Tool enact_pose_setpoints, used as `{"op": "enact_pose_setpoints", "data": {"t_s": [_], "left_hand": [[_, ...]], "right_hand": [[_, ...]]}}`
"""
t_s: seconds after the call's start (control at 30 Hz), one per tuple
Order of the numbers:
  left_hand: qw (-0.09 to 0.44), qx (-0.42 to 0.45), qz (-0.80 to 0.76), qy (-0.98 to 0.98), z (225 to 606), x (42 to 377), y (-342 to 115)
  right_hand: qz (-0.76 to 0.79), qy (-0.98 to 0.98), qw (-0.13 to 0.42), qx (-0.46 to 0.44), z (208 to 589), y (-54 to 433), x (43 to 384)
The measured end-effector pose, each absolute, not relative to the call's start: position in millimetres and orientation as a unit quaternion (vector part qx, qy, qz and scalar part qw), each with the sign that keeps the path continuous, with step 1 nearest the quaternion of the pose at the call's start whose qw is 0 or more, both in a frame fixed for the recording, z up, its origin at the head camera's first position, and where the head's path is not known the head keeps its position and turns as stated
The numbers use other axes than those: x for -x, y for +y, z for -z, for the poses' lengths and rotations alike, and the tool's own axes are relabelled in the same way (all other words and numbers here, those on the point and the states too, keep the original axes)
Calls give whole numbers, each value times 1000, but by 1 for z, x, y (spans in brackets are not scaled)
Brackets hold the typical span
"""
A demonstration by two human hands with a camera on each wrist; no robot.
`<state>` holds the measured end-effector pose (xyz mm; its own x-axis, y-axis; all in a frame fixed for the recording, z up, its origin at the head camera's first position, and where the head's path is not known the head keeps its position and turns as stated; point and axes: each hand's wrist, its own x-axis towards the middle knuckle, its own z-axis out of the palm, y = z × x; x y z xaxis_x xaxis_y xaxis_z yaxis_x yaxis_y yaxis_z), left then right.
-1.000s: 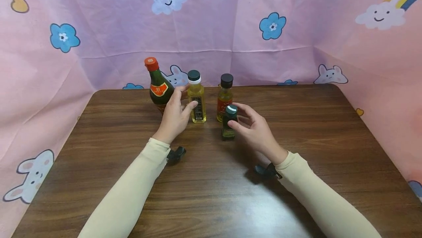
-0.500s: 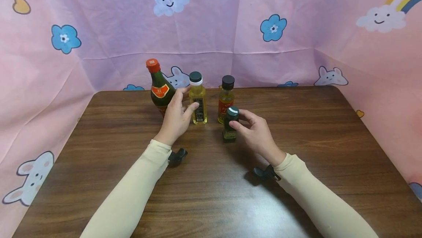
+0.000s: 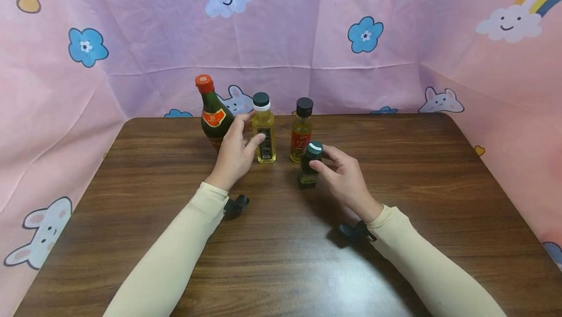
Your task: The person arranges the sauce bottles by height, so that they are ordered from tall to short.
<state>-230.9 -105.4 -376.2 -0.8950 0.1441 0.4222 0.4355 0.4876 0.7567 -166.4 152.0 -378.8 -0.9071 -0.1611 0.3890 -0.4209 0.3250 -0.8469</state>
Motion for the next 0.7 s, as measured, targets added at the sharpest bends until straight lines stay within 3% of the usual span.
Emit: {"op": "enact_pose_setpoints", "data": {"t_s": [0.23, 0.47, 0.7], "left_hand": [[155, 172, 481, -845, 376, 231, -104], [150, 162, 474, -853, 376, 230, -103], [146, 158, 477, -852, 378, 230, -104]], "right_hand": [[-541, -806, 149, -186, 374, 164, 165], [-509, -820, 187, -182, 336, 172, 153], [-495, -827, 205, -168, 329, 187, 158]]}}
